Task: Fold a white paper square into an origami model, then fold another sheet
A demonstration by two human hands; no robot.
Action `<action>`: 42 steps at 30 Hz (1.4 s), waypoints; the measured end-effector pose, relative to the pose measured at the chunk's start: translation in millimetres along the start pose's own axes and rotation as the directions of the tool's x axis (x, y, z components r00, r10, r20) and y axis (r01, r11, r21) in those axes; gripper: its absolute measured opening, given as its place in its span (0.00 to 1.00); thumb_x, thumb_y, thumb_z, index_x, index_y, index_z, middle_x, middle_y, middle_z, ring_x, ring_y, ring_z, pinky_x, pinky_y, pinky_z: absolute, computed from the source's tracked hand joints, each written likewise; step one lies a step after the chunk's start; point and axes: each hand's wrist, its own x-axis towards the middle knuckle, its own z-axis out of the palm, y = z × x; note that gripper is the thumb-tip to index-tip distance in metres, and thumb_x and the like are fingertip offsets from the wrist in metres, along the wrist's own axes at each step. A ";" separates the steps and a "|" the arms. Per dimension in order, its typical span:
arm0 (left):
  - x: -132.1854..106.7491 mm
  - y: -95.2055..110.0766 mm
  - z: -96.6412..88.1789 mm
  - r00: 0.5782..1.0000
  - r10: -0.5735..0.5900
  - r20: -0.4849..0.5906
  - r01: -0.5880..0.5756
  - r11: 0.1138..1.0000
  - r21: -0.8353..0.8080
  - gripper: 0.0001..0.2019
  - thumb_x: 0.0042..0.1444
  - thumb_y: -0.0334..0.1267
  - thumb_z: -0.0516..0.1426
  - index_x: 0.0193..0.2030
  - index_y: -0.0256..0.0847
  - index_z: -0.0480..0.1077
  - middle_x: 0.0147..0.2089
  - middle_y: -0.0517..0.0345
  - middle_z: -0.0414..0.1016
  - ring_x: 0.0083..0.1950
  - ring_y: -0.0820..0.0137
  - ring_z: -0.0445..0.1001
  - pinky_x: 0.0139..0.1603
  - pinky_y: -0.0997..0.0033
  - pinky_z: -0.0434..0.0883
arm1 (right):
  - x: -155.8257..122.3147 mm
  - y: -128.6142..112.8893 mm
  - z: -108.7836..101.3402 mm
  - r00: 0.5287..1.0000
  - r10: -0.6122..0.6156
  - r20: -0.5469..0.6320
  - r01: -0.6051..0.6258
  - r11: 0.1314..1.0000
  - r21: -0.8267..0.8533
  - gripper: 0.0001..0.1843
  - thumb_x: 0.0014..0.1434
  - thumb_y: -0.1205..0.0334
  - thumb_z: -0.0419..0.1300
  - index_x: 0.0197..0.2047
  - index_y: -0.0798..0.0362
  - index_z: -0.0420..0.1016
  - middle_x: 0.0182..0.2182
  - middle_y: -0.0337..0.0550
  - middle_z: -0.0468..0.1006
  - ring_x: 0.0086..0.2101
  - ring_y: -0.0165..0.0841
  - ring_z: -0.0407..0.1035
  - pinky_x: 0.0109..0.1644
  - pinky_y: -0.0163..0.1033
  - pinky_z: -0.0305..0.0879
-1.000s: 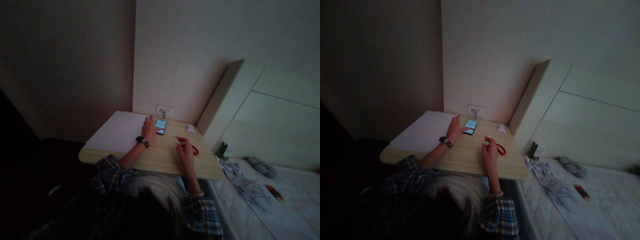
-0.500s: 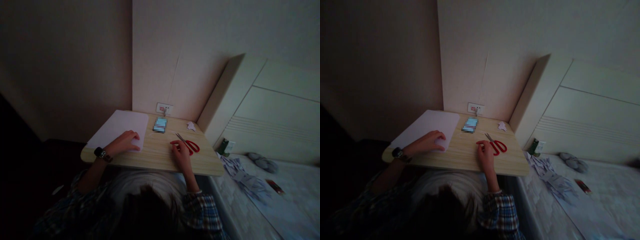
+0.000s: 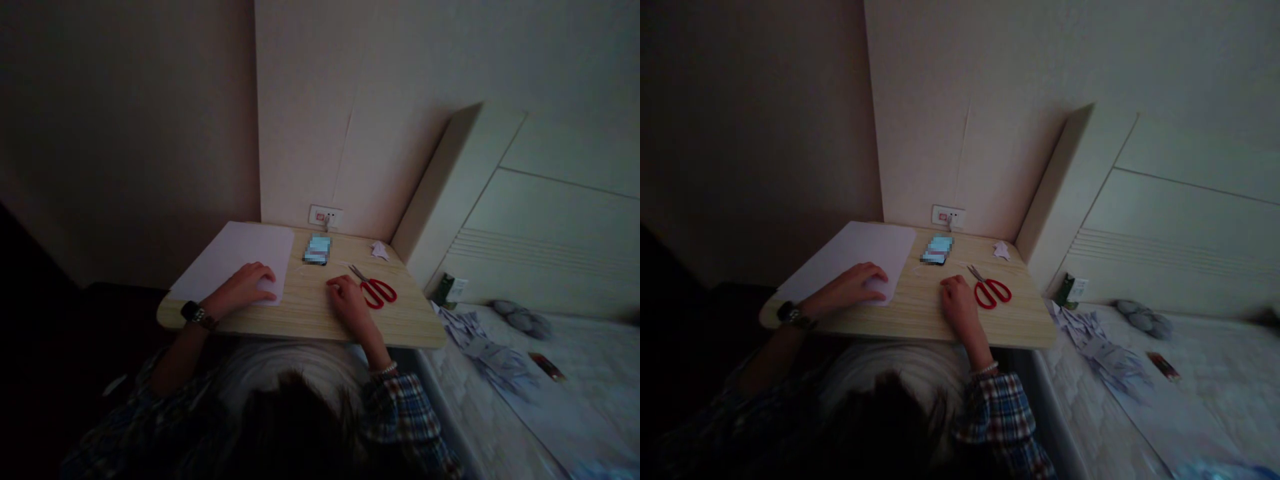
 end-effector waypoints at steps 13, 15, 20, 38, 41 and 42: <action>-9.7 -7.3 3.7 0.998 -0.022 -0.051 0.018 0.997 -0.080 0.12 0.52 0.44 0.55 0.42 0.42 0.72 0.45 0.53 0.78 0.45 0.60 0.75 0.50 0.62 0.69 | 48.8 -8.3 15.5 0.990 0.097 0.102 -0.066 0.961 -0.270 0.19 0.59 0.73 0.50 0.51 0.54 0.73 0.41 0.56 0.76 0.38 0.41 0.74 0.41 0.42 0.64; -12.9 -6.5 6.8 0.997 -0.014 -0.073 0.009 0.998 -0.064 0.15 0.51 0.45 0.57 0.44 0.43 0.72 0.48 0.53 0.78 0.48 0.59 0.74 0.53 0.61 0.68 | 44.7 -10.5 16.1 0.991 0.089 0.097 -0.061 0.964 -0.260 0.19 0.59 0.74 0.49 0.50 0.55 0.74 0.41 0.56 0.77 0.38 0.41 0.74 0.41 0.41 0.64; -15.8 -4.0 14.0 0.994 -0.024 -0.109 0.024 1.000 0.005 0.17 0.51 0.45 0.58 0.48 0.44 0.71 0.48 0.52 0.77 0.50 0.58 0.74 0.54 0.60 0.68 | 32.5 -16.0 17.6 0.996 0.025 0.086 -0.010 0.985 -0.173 0.17 0.59 0.73 0.50 0.46 0.52 0.76 0.40 0.50 0.77 0.40 0.36 0.71 0.44 0.38 0.64; -11.6 17.3 2.4 0.958 -0.084 -0.273 0.020 0.973 -0.229 0.09 0.56 0.41 0.51 0.41 0.44 0.68 0.37 0.56 0.81 0.42 0.63 0.79 0.45 0.66 0.72 | 4.6 -31.4 13.6 0.997 -0.005 0.082 -0.012 0.978 0.207 0.15 0.54 0.73 0.53 0.37 0.52 0.80 0.33 0.42 0.81 0.31 0.32 0.71 0.40 0.37 0.66; -9.3 13.6 3.9 0.962 -0.086 -0.261 0.001 0.951 -0.309 0.08 0.53 0.42 0.54 0.38 0.43 0.67 0.34 0.58 0.80 0.41 0.63 0.79 0.45 0.65 0.73 | 3.1 -29.4 12.8 0.997 0.009 0.080 -0.028 0.973 0.231 0.15 0.53 0.73 0.53 0.37 0.54 0.80 0.33 0.43 0.81 0.31 0.32 0.71 0.41 0.38 0.66; -8.8 11.3 5.0 0.969 -0.090 -0.231 0.004 0.938 -0.347 0.09 0.53 0.43 0.55 0.38 0.43 0.67 0.33 0.59 0.80 0.40 0.63 0.80 0.45 0.65 0.73 | 2.5 -29.0 12.7 0.997 0.014 0.079 -0.032 0.971 0.239 0.14 0.53 0.73 0.54 0.37 0.54 0.80 0.33 0.44 0.81 0.31 0.33 0.71 0.41 0.38 0.66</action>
